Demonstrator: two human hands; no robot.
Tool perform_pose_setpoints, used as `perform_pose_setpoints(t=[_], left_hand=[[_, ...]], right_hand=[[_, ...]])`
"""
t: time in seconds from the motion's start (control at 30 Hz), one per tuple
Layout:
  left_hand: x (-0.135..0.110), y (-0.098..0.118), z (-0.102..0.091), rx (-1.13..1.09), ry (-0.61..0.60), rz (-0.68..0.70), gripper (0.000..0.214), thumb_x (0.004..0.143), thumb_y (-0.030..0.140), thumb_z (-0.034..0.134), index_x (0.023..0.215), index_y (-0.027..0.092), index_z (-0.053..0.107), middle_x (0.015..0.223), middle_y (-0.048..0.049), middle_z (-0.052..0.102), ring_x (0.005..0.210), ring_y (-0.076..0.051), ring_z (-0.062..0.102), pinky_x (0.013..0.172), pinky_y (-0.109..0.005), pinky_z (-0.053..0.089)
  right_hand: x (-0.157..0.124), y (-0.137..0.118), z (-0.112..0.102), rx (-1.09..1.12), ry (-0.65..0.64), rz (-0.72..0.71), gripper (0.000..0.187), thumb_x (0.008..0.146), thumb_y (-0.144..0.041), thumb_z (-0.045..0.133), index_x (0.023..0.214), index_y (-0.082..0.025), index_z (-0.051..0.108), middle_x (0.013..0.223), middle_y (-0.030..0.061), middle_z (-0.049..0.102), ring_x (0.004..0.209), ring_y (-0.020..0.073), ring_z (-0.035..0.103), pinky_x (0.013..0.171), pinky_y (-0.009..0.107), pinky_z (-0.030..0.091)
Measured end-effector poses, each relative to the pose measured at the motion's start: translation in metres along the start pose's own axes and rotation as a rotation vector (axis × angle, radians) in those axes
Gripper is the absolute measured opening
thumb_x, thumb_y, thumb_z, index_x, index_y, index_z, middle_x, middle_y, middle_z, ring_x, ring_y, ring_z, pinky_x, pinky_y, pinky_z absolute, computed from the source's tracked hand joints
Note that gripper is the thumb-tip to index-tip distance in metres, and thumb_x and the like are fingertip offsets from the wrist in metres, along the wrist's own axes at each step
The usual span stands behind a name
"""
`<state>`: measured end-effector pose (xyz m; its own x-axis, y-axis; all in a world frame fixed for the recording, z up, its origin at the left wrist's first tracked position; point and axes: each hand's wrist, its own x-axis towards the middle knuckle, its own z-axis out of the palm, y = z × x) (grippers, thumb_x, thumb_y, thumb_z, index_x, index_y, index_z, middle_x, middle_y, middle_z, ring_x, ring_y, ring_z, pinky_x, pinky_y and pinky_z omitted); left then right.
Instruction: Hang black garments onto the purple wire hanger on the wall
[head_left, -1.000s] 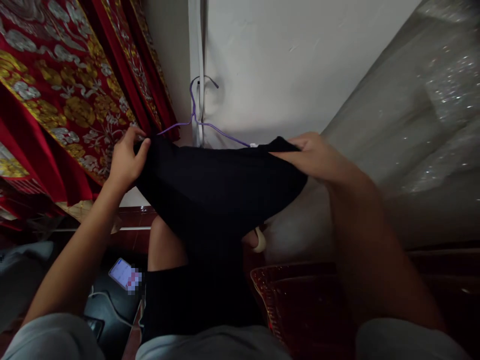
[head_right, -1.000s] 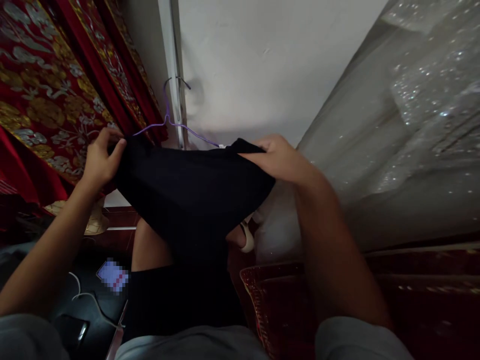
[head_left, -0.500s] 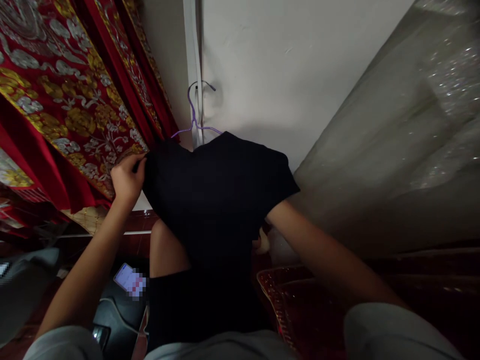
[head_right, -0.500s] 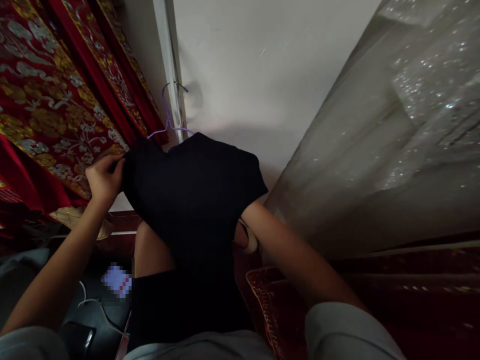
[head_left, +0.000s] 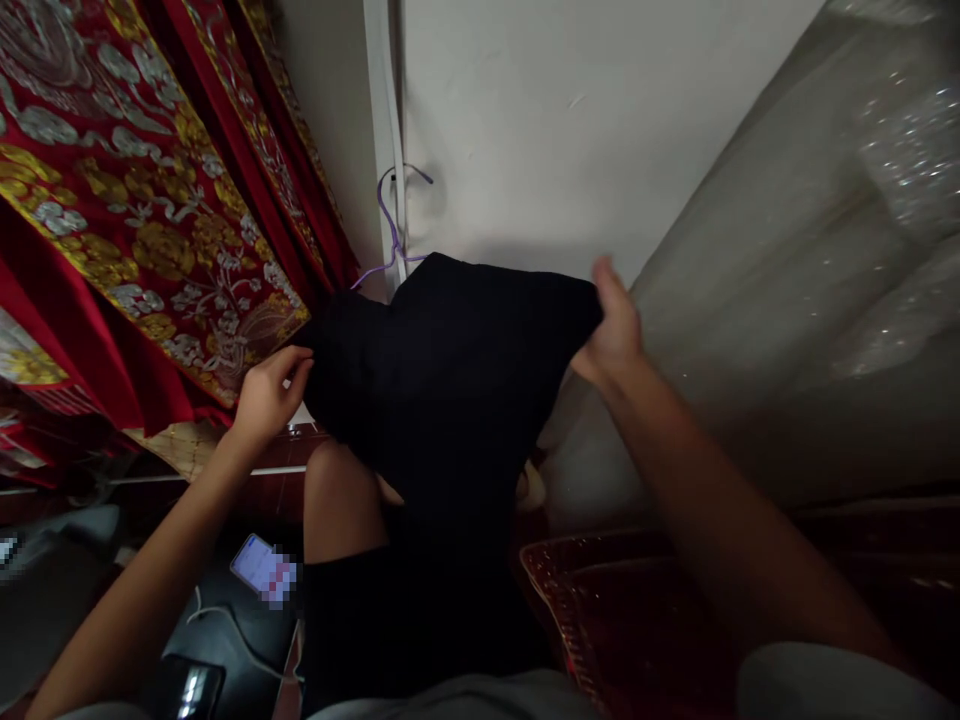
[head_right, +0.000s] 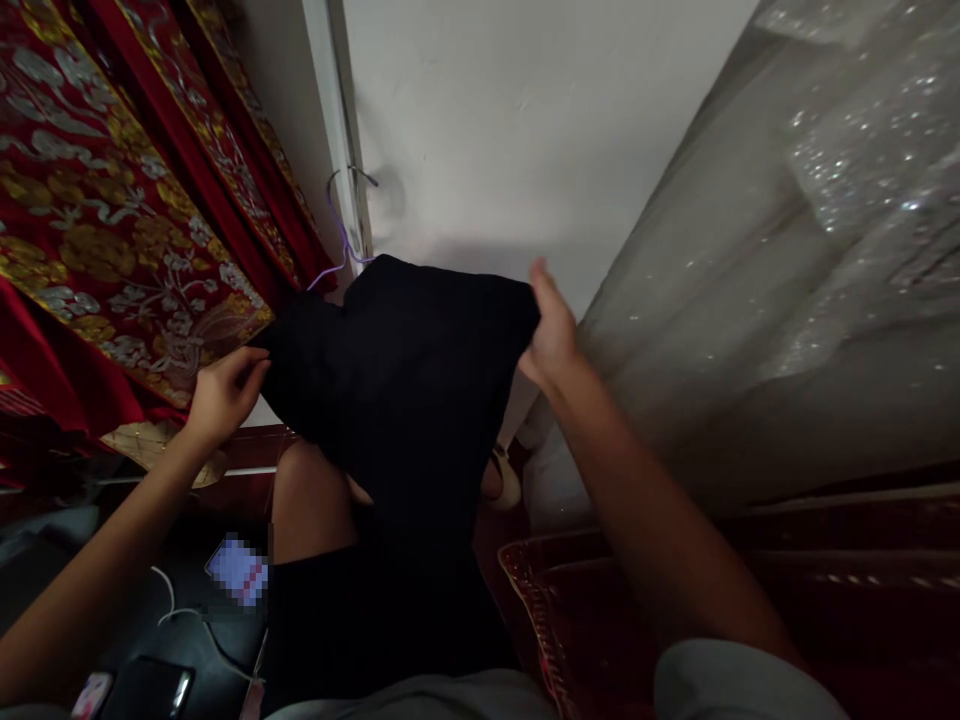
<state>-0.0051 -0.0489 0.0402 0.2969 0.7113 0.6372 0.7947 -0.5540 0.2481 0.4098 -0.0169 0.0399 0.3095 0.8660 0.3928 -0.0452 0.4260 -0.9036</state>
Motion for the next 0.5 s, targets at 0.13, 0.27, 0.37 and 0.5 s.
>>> perform_pose_setpoints(t=[0.13, 0.27, 0.37, 0.5], left_hand=[[0.024, 0.011, 0.004, -0.142, 0.061, -0.015, 0.028, 0.103, 0.041, 0.052, 0.108, 0.020, 0.071, 0.107, -0.0098, 0.072, 0.101, -0.023, 0.067, 0.095, -0.037, 0.053], [0.068, 0.026, 0.002, -0.615, 0.002, -0.306, 0.054, 0.102, 0.063, 0.040, 0.118, 0.017, 0.064, 0.099, -0.0106, 0.072, 0.080, -0.019, 0.068, 0.074, -0.032, 0.057], [0.086, 0.043, -0.002, -0.828, -0.116, -0.414, 0.074, 0.101, 0.074, 0.017, 0.115, 0.016, 0.061, 0.091, -0.0103, 0.071, 0.076, -0.018, 0.069, 0.070, -0.030, 0.055], [0.069, 0.062, -0.010, -0.786, -0.198, -0.388, 0.040, 0.089, 0.052, 0.062, 0.108, 0.017, 0.062, 0.091, -0.0055, 0.068, 0.076, -0.017, 0.065, 0.066, -0.026, 0.051]], right_hand=[[0.009, -0.036, 0.028, 0.041, 0.080, -0.075, 0.026, 0.089, -0.046, 0.063, 0.076, -0.024, 0.057, 0.081, 0.0109, 0.069, 0.100, 0.0285, 0.068, 0.083, 0.041, 0.054], [-0.012, -0.081, 0.073, -0.029, 0.027, -0.195, 0.030, 0.096, -0.037, 0.053, 0.070, -0.023, 0.049, 0.071, 0.0027, 0.054, 0.084, 0.0195, 0.062, 0.075, 0.033, 0.051], [-0.066, -0.097, 0.094, -0.271, -0.279, -0.367, 0.036, 0.102, -0.041, 0.047, 0.072, -0.021, 0.052, 0.071, 0.0011, 0.051, 0.077, 0.0166, 0.059, 0.072, 0.030, 0.049], [-0.127, -0.094, 0.097, -0.451, -1.010, -0.668, 0.029, 0.100, -0.046, 0.058, 0.102, -0.019, 0.069, 0.101, 0.0084, 0.071, 0.098, 0.0218, 0.066, 0.089, 0.035, 0.052]])
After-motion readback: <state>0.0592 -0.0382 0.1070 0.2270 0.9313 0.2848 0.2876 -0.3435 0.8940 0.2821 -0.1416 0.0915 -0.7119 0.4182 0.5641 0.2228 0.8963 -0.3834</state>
